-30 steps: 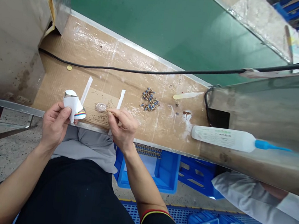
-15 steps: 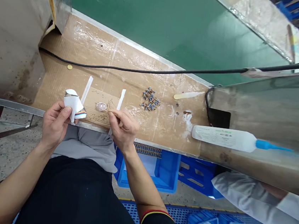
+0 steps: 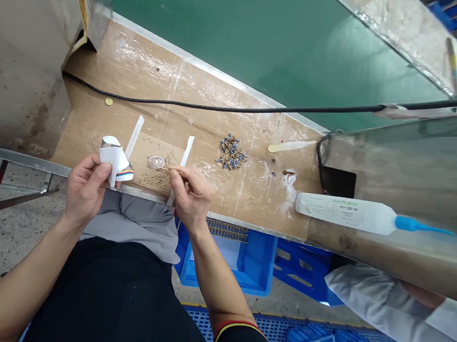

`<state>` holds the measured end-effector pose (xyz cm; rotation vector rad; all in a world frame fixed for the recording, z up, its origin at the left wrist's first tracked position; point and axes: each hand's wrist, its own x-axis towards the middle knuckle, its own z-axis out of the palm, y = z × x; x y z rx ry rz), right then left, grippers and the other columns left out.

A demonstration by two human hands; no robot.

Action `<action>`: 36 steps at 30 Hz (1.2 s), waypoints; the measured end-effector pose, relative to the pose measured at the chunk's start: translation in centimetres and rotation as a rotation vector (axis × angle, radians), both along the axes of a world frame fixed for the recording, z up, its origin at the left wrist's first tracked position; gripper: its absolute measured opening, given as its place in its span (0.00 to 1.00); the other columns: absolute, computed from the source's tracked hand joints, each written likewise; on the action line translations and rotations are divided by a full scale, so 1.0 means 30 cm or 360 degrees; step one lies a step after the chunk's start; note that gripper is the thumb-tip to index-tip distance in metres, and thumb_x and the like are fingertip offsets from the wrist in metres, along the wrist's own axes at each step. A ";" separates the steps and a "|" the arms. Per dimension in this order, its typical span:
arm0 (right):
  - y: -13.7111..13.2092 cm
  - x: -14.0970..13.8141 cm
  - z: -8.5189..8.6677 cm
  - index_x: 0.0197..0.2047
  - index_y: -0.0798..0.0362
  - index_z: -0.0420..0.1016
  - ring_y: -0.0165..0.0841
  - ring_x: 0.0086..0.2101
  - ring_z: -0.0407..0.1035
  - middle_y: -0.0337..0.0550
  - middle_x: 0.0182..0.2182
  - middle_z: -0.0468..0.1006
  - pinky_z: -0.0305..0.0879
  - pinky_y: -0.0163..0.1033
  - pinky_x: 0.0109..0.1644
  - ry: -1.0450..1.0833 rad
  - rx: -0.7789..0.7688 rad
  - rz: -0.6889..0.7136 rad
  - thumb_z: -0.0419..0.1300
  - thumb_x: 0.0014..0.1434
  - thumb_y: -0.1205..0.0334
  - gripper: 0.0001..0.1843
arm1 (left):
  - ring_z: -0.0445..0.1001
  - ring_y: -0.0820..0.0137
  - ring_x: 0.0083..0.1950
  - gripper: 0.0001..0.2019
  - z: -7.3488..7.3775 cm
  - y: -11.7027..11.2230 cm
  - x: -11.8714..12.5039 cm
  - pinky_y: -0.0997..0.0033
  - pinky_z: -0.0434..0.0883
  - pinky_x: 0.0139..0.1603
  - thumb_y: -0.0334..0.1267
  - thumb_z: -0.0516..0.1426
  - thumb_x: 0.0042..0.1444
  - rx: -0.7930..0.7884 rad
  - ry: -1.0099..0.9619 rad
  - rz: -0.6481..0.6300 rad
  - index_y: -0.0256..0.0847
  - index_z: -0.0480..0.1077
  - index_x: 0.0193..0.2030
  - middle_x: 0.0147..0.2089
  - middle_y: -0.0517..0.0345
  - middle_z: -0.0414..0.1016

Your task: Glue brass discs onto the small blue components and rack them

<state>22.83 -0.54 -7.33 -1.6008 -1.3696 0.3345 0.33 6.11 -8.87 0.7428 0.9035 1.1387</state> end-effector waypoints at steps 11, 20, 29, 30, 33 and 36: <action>0.003 -0.004 -0.006 0.44 0.47 0.88 0.33 0.34 0.78 0.39 0.35 0.87 0.72 0.40 0.41 0.0120 -0.0041 -0.0001 0.66 0.75 0.62 0.08 | 0.75 0.71 0.28 0.16 -0.004 0.001 0.002 0.72 0.76 0.30 0.45 0.76 0.62 0.0008 -0.0025 0.0008 0.40 0.77 0.36 0.30 0.59 0.77; -0.010 0.011 -0.010 0.44 0.47 0.89 0.35 0.35 0.81 0.40 0.36 0.88 0.75 0.41 0.41 0.0212 -0.0024 -0.0115 0.66 0.74 0.61 0.08 | 0.75 0.70 0.28 0.15 -0.002 0.001 0.000 0.70 0.76 0.30 0.45 0.77 0.62 -0.0010 -0.0017 0.0010 0.41 0.79 0.37 0.29 0.58 0.77; -0.001 0.015 -0.025 0.44 0.47 0.88 0.35 0.35 0.80 0.41 0.36 0.88 0.74 0.41 0.40 0.0066 0.0027 -0.0110 0.66 0.75 0.61 0.08 | 0.76 0.71 0.28 0.16 -0.008 0.001 0.001 0.72 0.76 0.30 0.46 0.76 0.62 0.0013 -0.0015 0.0008 0.39 0.79 0.38 0.30 0.58 0.78; -0.001 0.015 -0.025 0.44 0.47 0.88 0.35 0.35 0.80 0.41 0.36 0.88 0.74 0.41 0.40 0.0050 0.0032 -0.0100 0.66 0.75 0.61 0.08 | 0.76 0.71 0.28 0.16 -0.008 0.001 0.001 0.72 0.76 0.30 0.46 0.76 0.62 0.0013 -0.0013 0.0005 0.39 0.79 0.38 0.31 0.58 0.78; 0.000 0.013 -0.021 0.44 0.47 0.88 0.35 0.35 0.80 0.41 0.35 0.87 0.74 0.41 0.40 -0.0013 0.0023 -0.0095 0.65 0.76 0.61 0.09 | 0.76 0.71 0.28 0.16 -0.007 0.001 -0.001 0.71 0.76 0.30 0.46 0.76 0.62 0.0013 -0.0016 0.0006 0.39 0.78 0.38 0.31 0.58 0.78; 0.003 0.011 -0.018 0.45 0.48 0.88 0.33 0.32 0.77 0.40 0.33 0.86 0.72 0.40 0.38 -0.0076 0.0059 -0.0040 0.65 0.76 0.64 0.08 | 0.75 0.70 0.27 0.16 -0.007 0.001 -0.002 0.71 0.75 0.30 0.45 0.76 0.62 0.0008 -0.0019 0.0009 0.40 0.77 0.37 0.29 0.58 0.77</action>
